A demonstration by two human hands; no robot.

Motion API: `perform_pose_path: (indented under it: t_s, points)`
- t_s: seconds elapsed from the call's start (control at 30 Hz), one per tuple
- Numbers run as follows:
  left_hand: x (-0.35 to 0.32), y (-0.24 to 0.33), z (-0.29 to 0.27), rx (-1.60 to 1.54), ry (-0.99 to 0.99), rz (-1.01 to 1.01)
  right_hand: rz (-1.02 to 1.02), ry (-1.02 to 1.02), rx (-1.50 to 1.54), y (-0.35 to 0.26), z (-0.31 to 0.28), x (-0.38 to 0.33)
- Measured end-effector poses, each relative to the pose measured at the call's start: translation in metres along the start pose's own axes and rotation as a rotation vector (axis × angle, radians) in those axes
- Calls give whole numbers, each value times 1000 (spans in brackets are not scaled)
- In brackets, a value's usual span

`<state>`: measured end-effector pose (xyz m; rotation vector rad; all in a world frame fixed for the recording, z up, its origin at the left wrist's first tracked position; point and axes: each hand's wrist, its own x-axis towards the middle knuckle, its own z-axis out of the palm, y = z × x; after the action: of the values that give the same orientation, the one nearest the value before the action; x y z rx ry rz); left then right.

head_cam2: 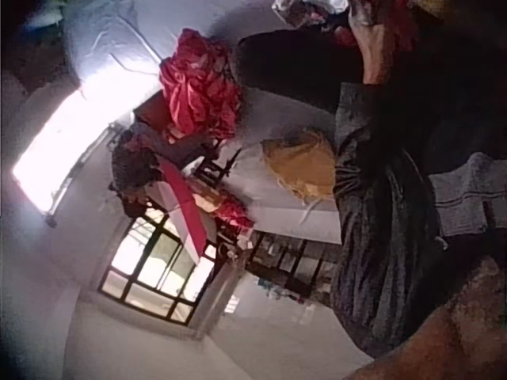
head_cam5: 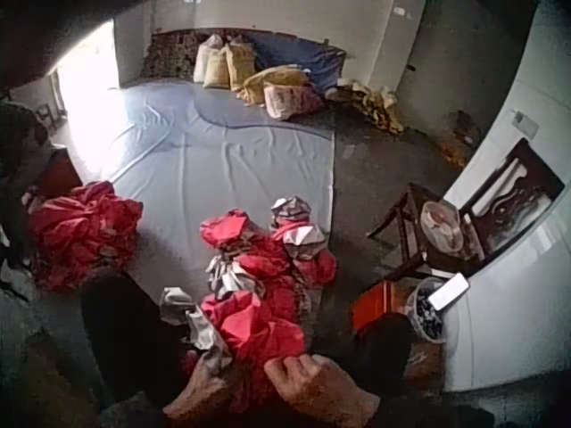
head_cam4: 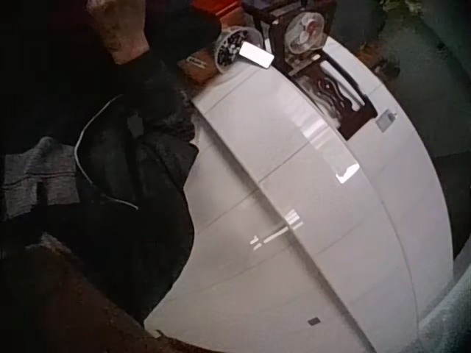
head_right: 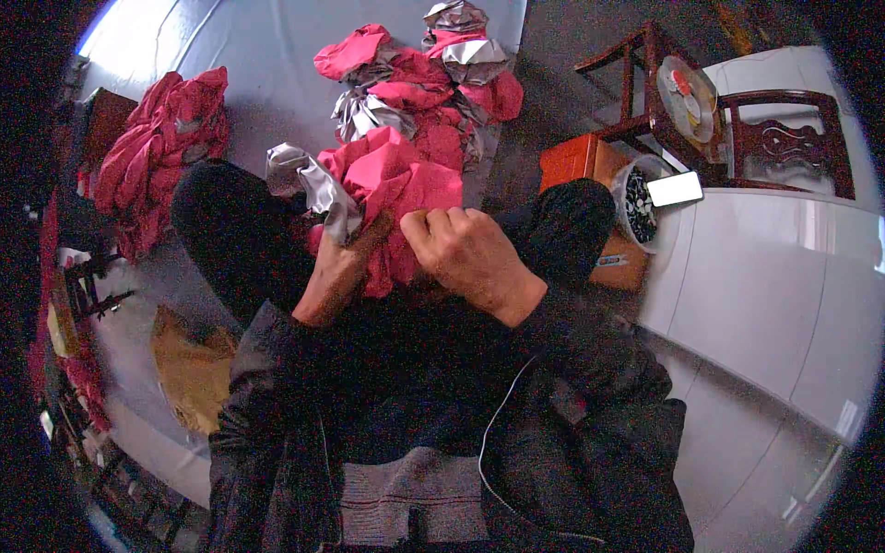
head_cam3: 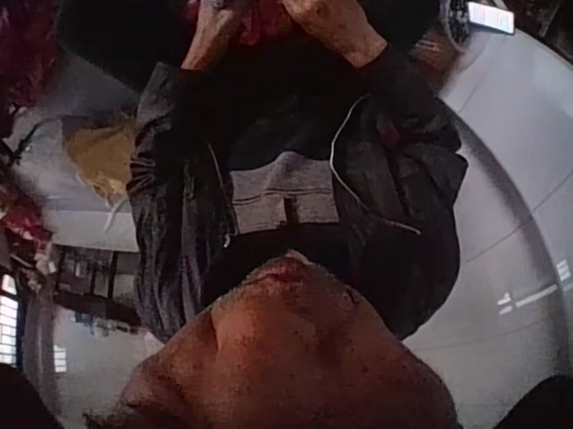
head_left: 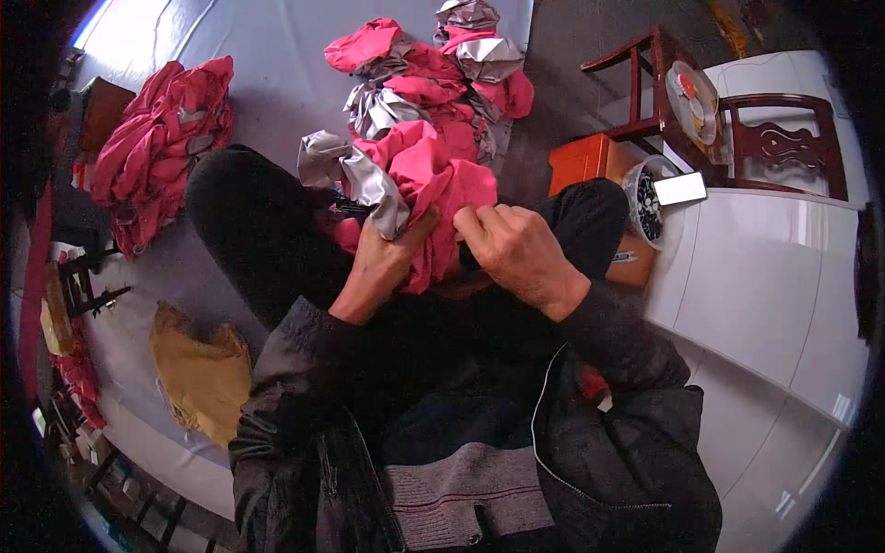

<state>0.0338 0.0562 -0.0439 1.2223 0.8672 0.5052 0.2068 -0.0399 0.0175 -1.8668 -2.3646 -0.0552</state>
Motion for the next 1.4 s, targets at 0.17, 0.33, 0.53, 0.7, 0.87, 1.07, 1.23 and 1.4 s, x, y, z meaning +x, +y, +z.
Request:
perform_pose_path:
  t_s: [0.17, 0.33, 0.53, 0.7, 0.87, 1.07, 1.23, 1.4]
  points:
    - [0, 9, 5, 13, -25, 14, -74, -5, 4, 10, 5, -3]
    - [0, 6, 4, -4, -19, 27, -139, -53, -93, 13, 2, 2]
    - [0, 11, 4, 19, 0, 44, -100, -31, -87, 14, 14, 1]
    - [-1, 13, 6, 82, 23, 56, 3, 16, 18, 6, 17, 0]
    - [5, -9, 1, 97, 21, 108, 184, 31, 200, -5, 30, -1]
    - [2, -3, 3, 144, 15, 110, 297, 80, 381, -7, 27, -4]
    - [1, -5, 2, 172, 12, 143, 195, 17, 352, 1, 21, -7]
    - [2, -15, 1, 170, 27, 126, 195, -61, 384, 3, 24, -8]
